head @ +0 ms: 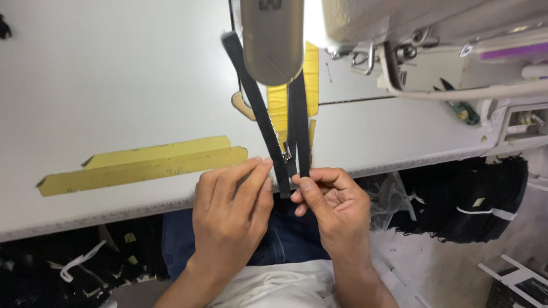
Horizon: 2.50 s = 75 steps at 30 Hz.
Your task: The person uses a sewing machine to stitch a black zipper onto a yellow fabric strip. They guide the materials under the needle, sew along the length, and then cut the thread. The person repeats this process with another zipper and fabric strip, measuring and aligning the materials before sewing.
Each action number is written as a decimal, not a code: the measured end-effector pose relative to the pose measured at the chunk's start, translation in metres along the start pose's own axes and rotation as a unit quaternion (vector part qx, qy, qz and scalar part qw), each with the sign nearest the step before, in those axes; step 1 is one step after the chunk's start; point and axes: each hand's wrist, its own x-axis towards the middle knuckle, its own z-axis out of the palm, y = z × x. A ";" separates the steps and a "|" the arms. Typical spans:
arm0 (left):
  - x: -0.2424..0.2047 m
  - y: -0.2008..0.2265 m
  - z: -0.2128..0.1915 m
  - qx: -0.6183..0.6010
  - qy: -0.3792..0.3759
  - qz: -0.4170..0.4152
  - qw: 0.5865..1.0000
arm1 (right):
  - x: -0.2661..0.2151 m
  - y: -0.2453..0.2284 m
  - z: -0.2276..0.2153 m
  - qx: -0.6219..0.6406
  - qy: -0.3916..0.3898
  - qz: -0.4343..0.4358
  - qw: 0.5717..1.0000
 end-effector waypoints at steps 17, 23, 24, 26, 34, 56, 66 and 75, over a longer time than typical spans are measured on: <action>0.003 0.004 0.005 -0.012 -0.050 0.045 0.998 | -0.017 0.003 0.008 -0.008 0.012 -0.081 0.997; 0.027 -0.007 0.011 0.057 0.017 0.204 0.977 | -0.024 -0.002 0.005 -0.008 -0.024 -0.141 0.990; 0.030 -0.009 0.012 0.042 0.040 0.232 0.971 | -0.023 -0.003 0.004 -0.007 -0.037 -0.162 0.986; 0.033 -0.010 0.009 0.033 0.055 0.228 0.972 | -0.026 0.002 -0.004 0.015 -0.039 -0.187 0.982; 0.039 0.002 0.004 -0.204 0.103 -0.001 0.973 | 0.031 -0.042 0.005 -0.304 0.045 -0.440 0.844; 0.051 0.006 0.008 -0.016 0.044 0.230 0.972 | 0.090 -0.064 0.014 -0.363 -0.037 -0.599 0.713; 0.066 -0.038 0.013 0.113 -0.020 0.170 0.979 | 0.095 -0.042 0.025 -0.396 -0.038 -0.598 0.696; 0.060 -0.035 0.019 0.069 0.007 0.161 0.984 | 0.091 -0.046 0.023 -0.449 -0.051 -0.607 0.654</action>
